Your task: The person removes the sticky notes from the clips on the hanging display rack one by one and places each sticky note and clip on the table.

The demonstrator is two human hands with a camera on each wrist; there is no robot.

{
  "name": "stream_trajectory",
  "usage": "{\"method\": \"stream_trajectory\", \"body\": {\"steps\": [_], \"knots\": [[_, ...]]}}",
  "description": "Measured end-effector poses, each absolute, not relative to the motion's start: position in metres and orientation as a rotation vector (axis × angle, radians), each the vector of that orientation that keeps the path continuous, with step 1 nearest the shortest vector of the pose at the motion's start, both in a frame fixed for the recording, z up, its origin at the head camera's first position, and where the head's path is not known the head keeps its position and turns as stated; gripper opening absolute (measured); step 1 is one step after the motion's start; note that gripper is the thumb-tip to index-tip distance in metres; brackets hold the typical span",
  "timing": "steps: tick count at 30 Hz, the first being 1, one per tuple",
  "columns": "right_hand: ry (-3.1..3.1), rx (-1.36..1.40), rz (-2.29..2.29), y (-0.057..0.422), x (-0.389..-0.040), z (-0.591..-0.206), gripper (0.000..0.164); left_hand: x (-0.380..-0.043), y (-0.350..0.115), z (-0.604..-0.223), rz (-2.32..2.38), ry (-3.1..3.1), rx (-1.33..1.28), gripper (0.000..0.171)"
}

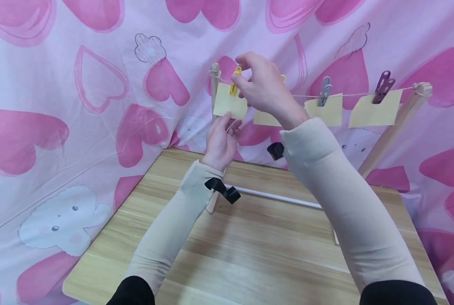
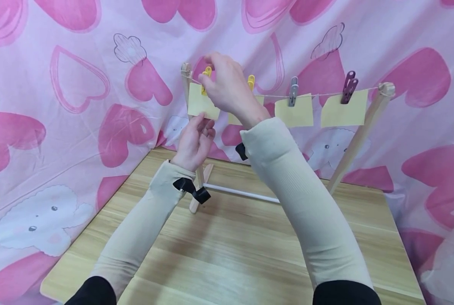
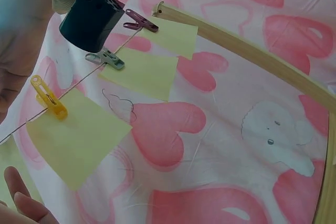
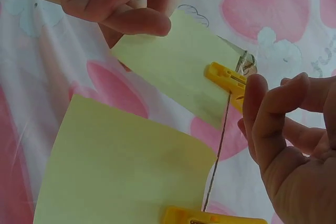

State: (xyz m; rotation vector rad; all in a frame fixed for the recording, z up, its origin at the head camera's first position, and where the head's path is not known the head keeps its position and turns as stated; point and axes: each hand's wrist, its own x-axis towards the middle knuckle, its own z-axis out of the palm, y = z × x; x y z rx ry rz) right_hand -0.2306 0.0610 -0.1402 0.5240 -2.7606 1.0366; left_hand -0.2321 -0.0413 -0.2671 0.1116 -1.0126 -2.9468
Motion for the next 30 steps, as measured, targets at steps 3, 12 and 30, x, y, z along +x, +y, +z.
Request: {"method": "stream_trajectory", "body": {"steps": [3, 12, 30], "knots": [[-2.77, 0.513, 1.038, 0.0597, -0.2324, -0.1399, 0.048, -0.2326, -0.041, -0.2669, -2.933, -1.012, 0.113, 0.005], [-2.757, 0.505, 1.084, 0.0579, -0.2373, -0.1413, 0.046, -0.2326, -0.0416, -0.2689, -2.903, -1.057, 0.059, 0.004], [-2.753, 0.457, 1.105, 0.0591, -0.2393, -0.1417, 0.037, -0.2321, -0.0442, -0.2721, -2.634, -1.292, 0.12, 0.007]]}}
